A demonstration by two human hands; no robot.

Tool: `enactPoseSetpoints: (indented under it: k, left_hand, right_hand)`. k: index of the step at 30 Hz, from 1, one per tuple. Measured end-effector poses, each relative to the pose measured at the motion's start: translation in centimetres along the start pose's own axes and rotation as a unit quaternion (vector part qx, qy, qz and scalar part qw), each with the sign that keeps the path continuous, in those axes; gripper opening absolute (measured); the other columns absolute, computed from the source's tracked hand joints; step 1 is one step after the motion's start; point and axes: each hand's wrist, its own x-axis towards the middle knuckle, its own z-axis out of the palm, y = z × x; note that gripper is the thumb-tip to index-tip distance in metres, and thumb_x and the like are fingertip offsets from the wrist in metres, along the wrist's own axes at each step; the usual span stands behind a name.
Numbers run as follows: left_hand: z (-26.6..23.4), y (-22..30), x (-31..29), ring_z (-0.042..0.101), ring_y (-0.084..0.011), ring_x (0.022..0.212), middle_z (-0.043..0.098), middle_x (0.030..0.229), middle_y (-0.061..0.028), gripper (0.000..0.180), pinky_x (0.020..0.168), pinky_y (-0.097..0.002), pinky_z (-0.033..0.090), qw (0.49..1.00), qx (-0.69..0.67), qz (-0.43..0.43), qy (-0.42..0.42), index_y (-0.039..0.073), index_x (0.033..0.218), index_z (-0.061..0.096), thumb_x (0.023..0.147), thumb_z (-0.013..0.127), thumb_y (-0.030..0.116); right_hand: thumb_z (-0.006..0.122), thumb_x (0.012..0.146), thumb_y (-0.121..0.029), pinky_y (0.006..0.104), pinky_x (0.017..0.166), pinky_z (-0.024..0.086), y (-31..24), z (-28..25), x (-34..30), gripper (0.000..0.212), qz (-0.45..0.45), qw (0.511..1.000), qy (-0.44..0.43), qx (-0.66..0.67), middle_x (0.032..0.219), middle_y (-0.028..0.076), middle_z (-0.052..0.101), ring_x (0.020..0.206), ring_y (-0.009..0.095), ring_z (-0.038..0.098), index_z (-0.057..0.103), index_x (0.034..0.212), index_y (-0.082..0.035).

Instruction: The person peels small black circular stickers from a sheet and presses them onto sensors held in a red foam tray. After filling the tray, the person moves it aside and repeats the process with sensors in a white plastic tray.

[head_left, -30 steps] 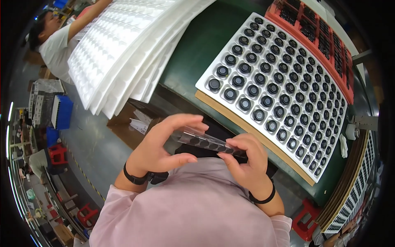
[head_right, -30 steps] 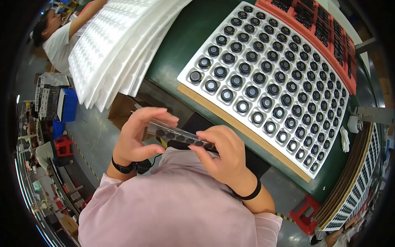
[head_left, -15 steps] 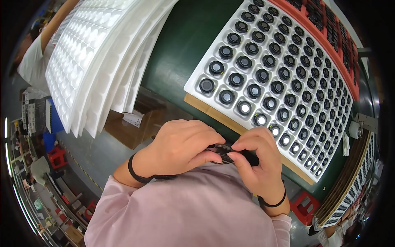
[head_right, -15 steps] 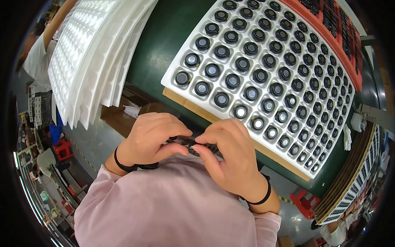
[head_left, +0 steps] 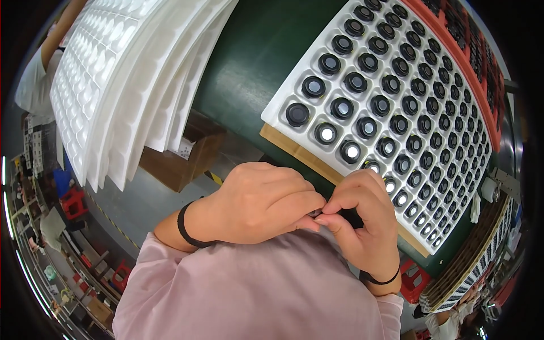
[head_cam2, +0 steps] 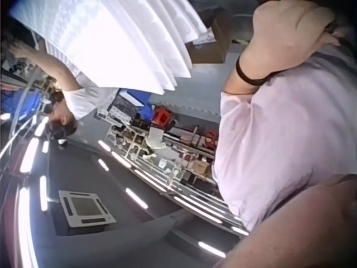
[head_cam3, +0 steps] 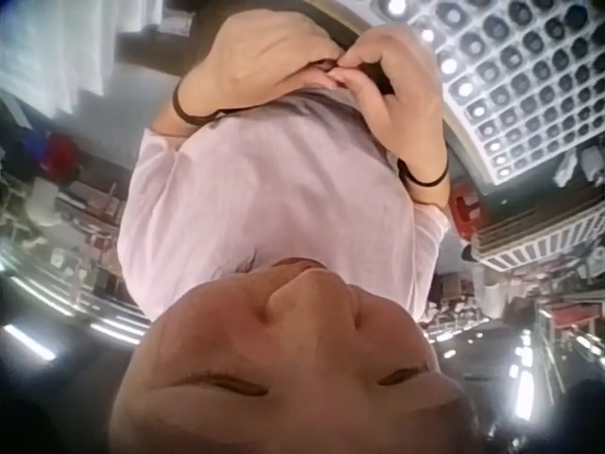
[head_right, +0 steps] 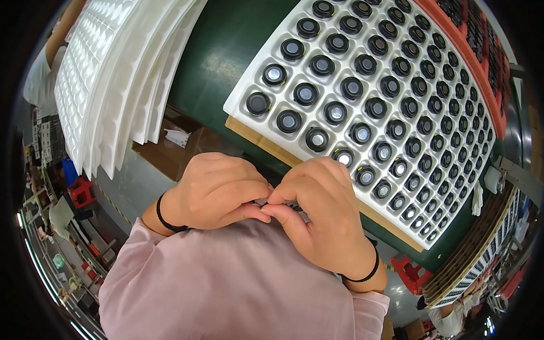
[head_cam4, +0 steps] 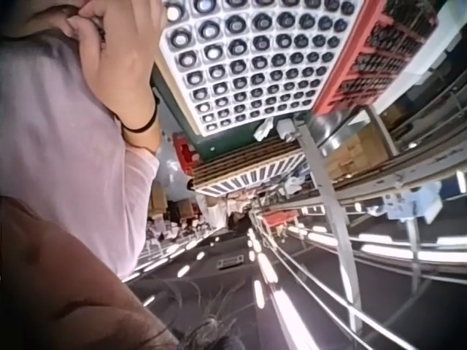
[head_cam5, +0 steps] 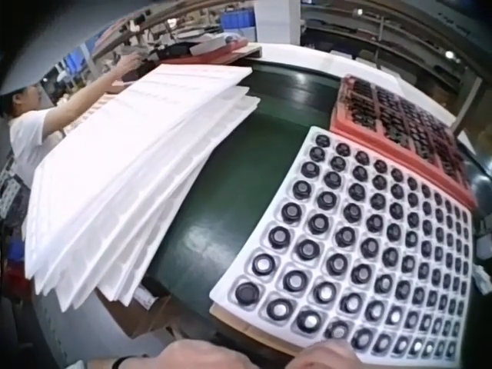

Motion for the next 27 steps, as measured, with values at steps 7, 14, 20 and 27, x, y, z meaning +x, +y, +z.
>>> enactPoseSetpoints:
  k: [7, 14, 20, 27]
  left_hand:
    - [0.1, -1.5, -1.6, 0.066, -0.0208, 0.067, 0.068, 0.081, -0.0042, 0.034, 0.05, -0.0304, 0.046, 1.0, -0.004, -0.003, -0.002, 0.007, 0.093, 0.069, 0.08, 0.083, 0.034]
    - [0.2, -1.8, -2.7, 0.064, -0.0201, 0.062, 0.067, 0.076, -0.0035, 0.037, 0.048, -0.0296, 0.043, 1.0, 0.004, 0.0, 0.02, 0.007, 0.09, 0.069, 0.078, 0.084, 0.039]
    - [0.1, -1.7, -3.3, 0.064, -0.0205, 0.06, 0.067, 0.075, -0.0036, 0.04, 0.048, -0.0297, 0.044, 1.0, 0.002, -0.006, 0.027, 0.006, 0.09, 0.069, 0.077, 0.085, 0.041]
    - [-0.6, -2.0, -4.0, 0.063, -0.0206, 0.06, 0.067, 0.075, -0.0036, 0.043, 0.049, -0.0296, 0.045, 0.999, 0.002, -0.036, 0.022, 0.006, 0.09, 0.07, 0.075, 0.086, 0.043]
  right_hand:
    - [0.081, 0.078, -0.01, 0.0389, 0.083, 0.04, 1.1, 1.7, 0.4, 0.022, -0.009, 0.999, -0.018, -0.026, 0.091, 0.006, 0.062, 0.086, 0.027, 0.057, 0.065, 0.092, -0.011]
    - [0.082, 0.079, -0.013, 0.0392, 0.083, 0.037, 0.9, 3.0, -0.2, 0.022, -0.001, 0.999, 0.013, -0.035, 0.091, 0.006, 0.059, 0.086, 0.028, 0.054, 0.064, 0.093, -0.011]
    - [0.081, 0.08, -0.013, 0.0379, 0.082, 0.037, 0.5, 3.2, -0.5, 0.023, -0.016, 0.997, -0.008, -0.076, 0.095, 0.009, 0.057, 0.086, 0.028, 0.052, 0.063, 0.092, -0.01]
    - [0.08, 0.081, -0.006, 0.0349, 0.082, 0.041, 1.1, 3.4, -1.5, 0.029, 0.035, 0.999, 0.004, 0.042, 0.099, 0.009, 0.057, 0.089, 0.024, 0.054, 0.059, 0.101, -0.008]
